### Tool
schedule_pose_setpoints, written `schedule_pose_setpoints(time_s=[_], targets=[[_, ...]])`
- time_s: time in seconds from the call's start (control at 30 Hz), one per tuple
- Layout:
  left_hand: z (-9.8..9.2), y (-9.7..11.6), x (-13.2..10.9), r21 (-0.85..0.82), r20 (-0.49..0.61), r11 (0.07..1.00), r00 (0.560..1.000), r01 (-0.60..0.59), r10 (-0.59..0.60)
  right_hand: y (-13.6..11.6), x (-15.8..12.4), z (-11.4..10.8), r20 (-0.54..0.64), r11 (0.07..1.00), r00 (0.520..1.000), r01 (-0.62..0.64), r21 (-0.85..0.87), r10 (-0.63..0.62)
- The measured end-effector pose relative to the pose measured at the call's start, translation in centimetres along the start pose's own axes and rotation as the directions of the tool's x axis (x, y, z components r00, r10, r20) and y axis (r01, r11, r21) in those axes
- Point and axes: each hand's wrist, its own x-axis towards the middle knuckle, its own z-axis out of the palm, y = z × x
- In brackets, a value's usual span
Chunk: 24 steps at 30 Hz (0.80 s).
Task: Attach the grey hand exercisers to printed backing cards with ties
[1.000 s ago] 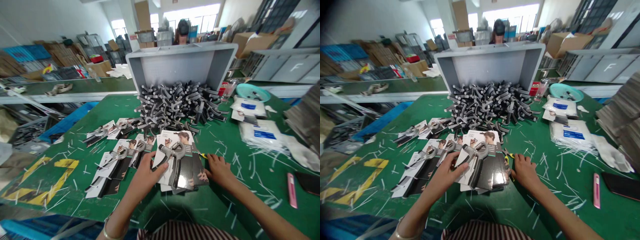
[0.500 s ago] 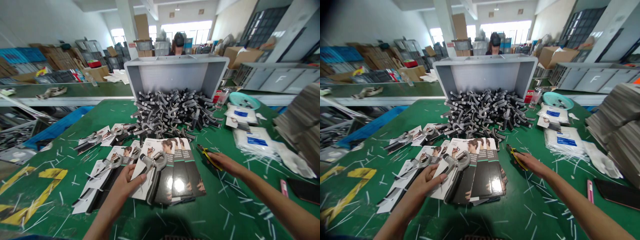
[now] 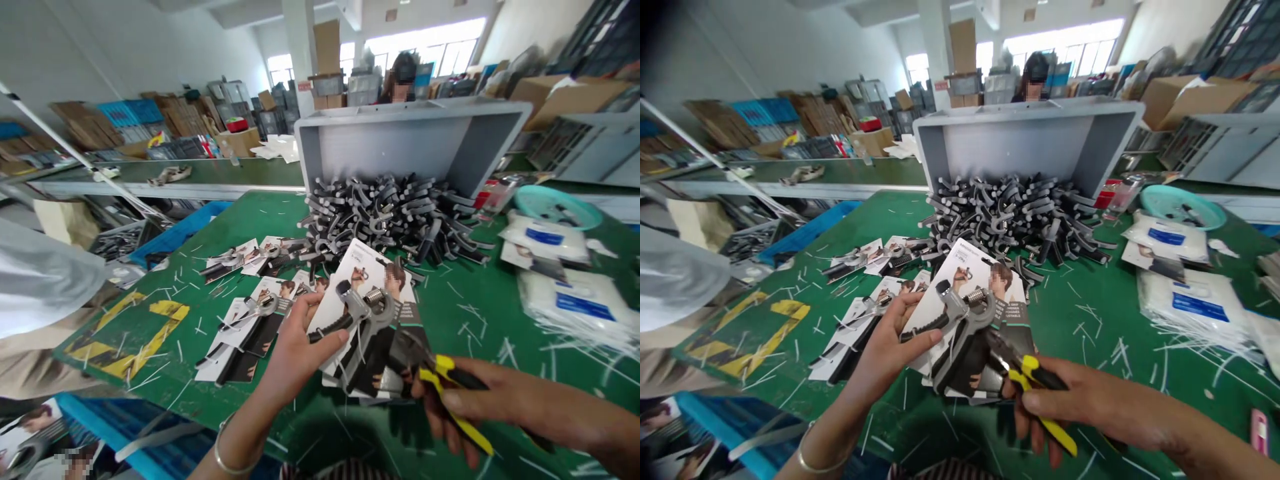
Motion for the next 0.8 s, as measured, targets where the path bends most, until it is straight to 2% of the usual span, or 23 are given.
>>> schedule_pose_setpoints(time_s=[0.07, 0.17, 0.4, 0.6, 0.7, 0.8], targets=[[0.2, 0.3, -0.3, 0.034, 0.014, 0.999, 0.999, -0.038, 0.037, -0.8, 0.7, 0.5, 0.054, 0.996, 0.997, -0.06, -0.061, 0.063], [0.2, 0.8, -0.6, 0.085, 0.05, 0.992, 0.995, -0.093, 0.089, -2.0, 1.4, 0.8, 0.068, 0.984, 0.987, -0.136, -0.111, 0.144], [0.2, 1.5, -0.8, 0.216, 0.116, 0.963, 0.984, -0.161, 0.138, -5.1, 1.1, 1.5, 0.022, 0.95, 0.966, -0.247, -0.192, 0.256], [0.7, 2.2, -0.7, 0.256, 0.118, 0.946, 0.978, -0.198, 0.173, -6.6, 0.8, 2.2, 0.0, 0.932, 0.941, -0.334, -0.144, 0.338], [0.8, 2.4, -0.8, 0.218, 0.116, 0.957, 0.979, -0.192, 0.17, -7.4, 0.8, 2.3, 0.03, 0.931, 0.936, -0.346, -0.117, 0.351], [0.8, 2.3, -0.8, 0.241, 0.127, 0.949, 0.976, -0.204, 0.178, -7.8, 0.9, 2.1, 0.053, 0.916, 0.924, -0.367, -0.162, 0.38]])
